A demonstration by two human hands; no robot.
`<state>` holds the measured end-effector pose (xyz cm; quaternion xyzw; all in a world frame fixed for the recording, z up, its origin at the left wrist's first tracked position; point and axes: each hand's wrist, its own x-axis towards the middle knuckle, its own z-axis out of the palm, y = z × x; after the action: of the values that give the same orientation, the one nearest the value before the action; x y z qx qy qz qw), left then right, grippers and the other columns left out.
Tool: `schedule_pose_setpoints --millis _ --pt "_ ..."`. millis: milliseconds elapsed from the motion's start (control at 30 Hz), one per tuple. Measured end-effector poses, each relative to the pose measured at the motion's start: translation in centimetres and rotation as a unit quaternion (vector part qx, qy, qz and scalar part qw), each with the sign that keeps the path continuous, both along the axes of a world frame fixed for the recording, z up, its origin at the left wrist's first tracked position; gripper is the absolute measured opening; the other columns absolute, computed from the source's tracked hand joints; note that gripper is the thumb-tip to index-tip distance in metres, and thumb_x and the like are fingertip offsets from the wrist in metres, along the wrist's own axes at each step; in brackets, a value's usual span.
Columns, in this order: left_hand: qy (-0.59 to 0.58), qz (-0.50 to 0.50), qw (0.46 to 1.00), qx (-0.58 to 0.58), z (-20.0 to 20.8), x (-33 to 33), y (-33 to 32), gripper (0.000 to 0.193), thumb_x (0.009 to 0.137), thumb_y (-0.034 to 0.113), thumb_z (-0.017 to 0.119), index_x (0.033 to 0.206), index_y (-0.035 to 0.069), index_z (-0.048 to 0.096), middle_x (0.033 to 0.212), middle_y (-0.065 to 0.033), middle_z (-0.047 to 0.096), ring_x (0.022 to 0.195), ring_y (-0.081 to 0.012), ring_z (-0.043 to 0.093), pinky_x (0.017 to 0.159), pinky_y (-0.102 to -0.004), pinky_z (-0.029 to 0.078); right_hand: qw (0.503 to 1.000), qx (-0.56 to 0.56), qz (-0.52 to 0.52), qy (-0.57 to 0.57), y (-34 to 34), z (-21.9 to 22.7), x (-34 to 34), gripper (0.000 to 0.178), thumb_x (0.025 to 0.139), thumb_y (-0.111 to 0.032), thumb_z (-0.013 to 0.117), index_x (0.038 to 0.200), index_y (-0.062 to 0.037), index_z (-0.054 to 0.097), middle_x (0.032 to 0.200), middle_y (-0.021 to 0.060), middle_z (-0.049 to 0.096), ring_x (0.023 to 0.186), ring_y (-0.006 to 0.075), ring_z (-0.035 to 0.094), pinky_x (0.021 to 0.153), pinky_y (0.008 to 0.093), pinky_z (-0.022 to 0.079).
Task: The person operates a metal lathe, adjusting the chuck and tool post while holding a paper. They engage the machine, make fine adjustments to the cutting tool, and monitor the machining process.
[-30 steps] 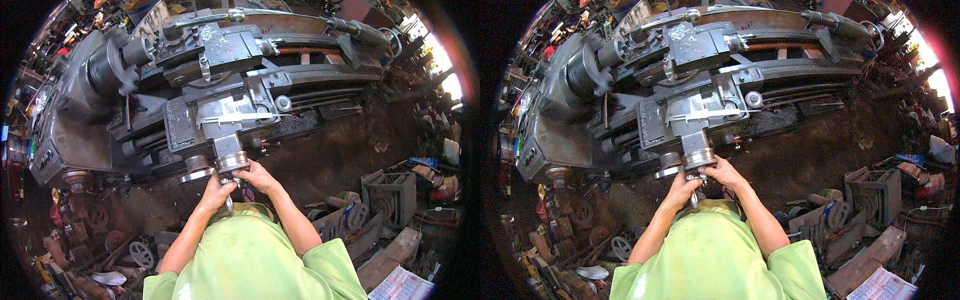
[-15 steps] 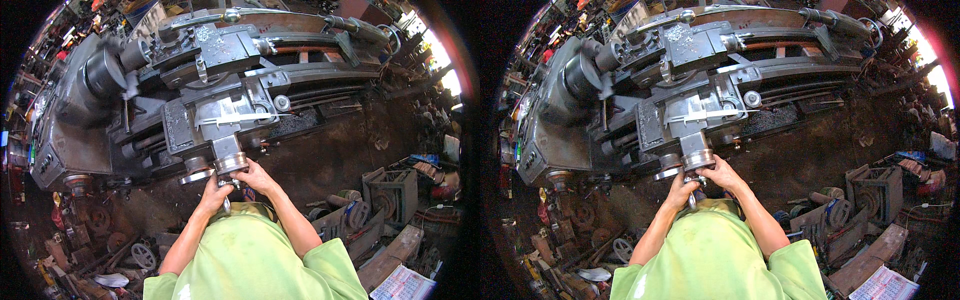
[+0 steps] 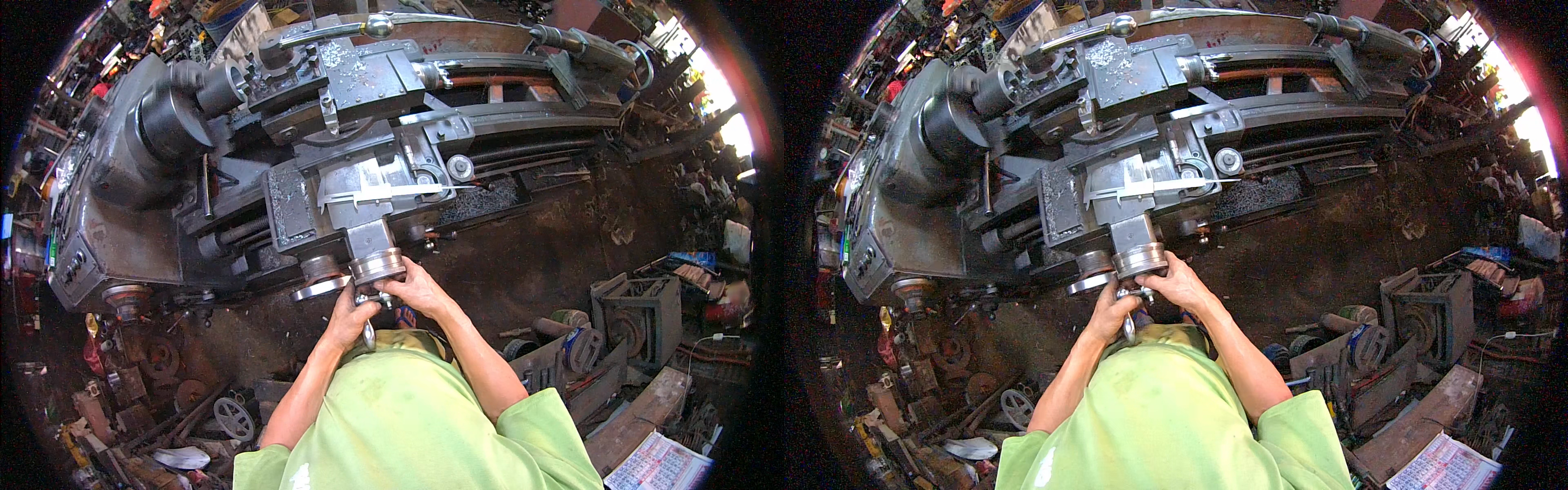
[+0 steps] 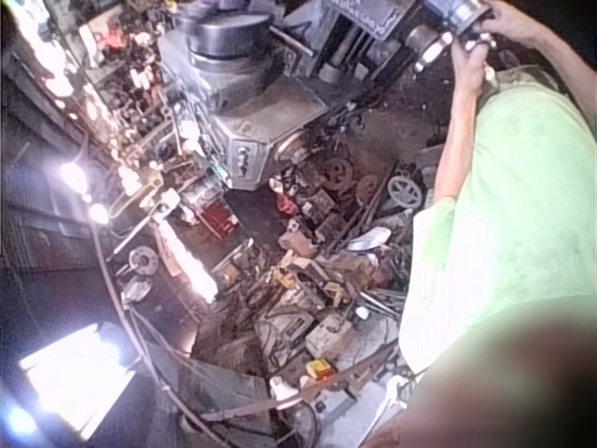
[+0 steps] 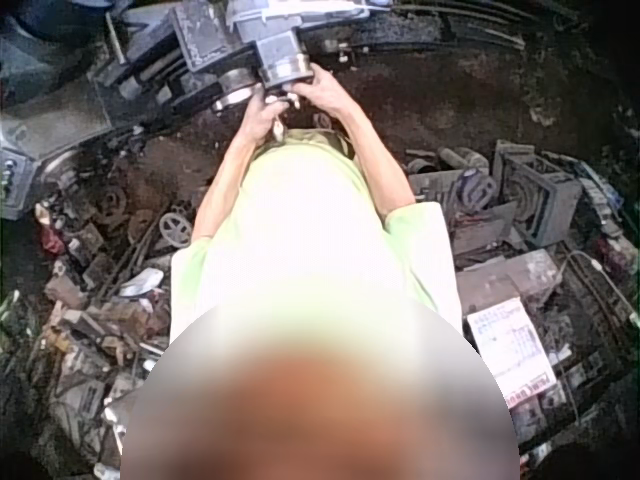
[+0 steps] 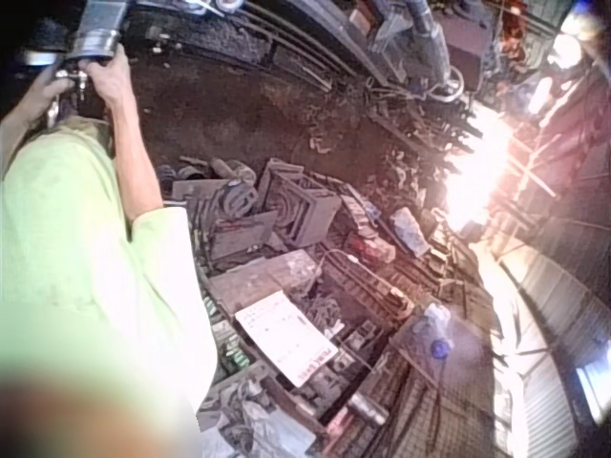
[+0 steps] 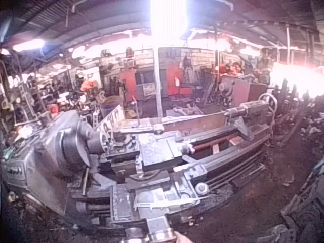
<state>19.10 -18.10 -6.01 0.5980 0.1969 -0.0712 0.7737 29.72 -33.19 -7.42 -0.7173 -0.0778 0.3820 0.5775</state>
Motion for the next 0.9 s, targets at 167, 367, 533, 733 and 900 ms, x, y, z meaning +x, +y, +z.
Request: schedule_pose_setpoints --millis 167,367,533,733,900 --pt "0.011 0.01 1.0 -0.016 -0.4 0.0 0.0 0.054 0.076 0.008 0.06 0.126 -0.001 0.042 0.1 -0.0081 0.055 0.082 -0.0157 0.058 0.071 -0.0318 0.052 1.0 0.007 -0.002 -0.016 0.0 -0.7 0.0 0.077 0.073 -0.034 0.077 0.129 0.0089 0.046 0.111 0.0192 0.063 0.099 0.0234 0.061 0.088 0.0331 0.047" --pt "-0.01 0.0 1.0 -0.013 -0.5 -0.1 0.2 0.055 0.076 0.008 0.061 0.127 0.001 0.041 0.101 -0.0076 0.055 0.083 -0.0155 0.059 0.072 -0.0311 0.052 1.0 -0.019 -0.005 -0.017 0.1 0.5 0.0 0.062 0.076 -0.025 0.077 0.125 0.0032 0.051 0.108 0.0139 0.065 0.098 0.0196 0.061 0.088 0.0326 0.047" --pt "0.015 0.004 0.998 -0.061 -0.3 -0.2 0.2 0.053 0.077 0.01 0.06 0.126 0.002 0.042 0.104 -0.0073 0.055 0.086 -0.0152 0.058 0.074 -0.0313 0.052 0.997 -0.053 0.005 -0.051 -0.1 1.6 -0.1 0.066 0.075 -0.029 0.078 0.125 0.0037 0.051 0.108 0.0149 0.065 0.096 0.02 0.062 0.087 0.0327 0.048" --pt "0.007 -0.004 0.998 -0.057 -0.3 -0.1 0.2 0.051 0.078 0.012 0.06 0.124 0.002 0.044 0.106 -0.0058 0.054 0.091 -0.0145 0.057 0.078 -0.0306 0.051 0.997 -0.063 0.009 -0.052 0.1 1.1 0.0 0.081 0.069 -0.043 0.077 0.123 0.0103 0.048 0.111 0.0244 0.063 0.102 0.03 0.063 0.089 0.0368 0.048" --pt "0.008 0.001 0.998 -0.067 0.0 -0.2 0.2 0.053 0.078 0.014 0.062 0.126 0.001 0.043 0.106 -0.0053 0.054 0.093 -0.014 0.056 0.08 -0.0299 0.049 0.998 -0.052 0.004 -0.042 0.0 1.0 -0.1 0.08 0.069 -0.043 0.077 0.123 0.0096 0.05 0.111 0.024 0.063 0.102 0.0294 0.063 0.089 0.0364 0.048"
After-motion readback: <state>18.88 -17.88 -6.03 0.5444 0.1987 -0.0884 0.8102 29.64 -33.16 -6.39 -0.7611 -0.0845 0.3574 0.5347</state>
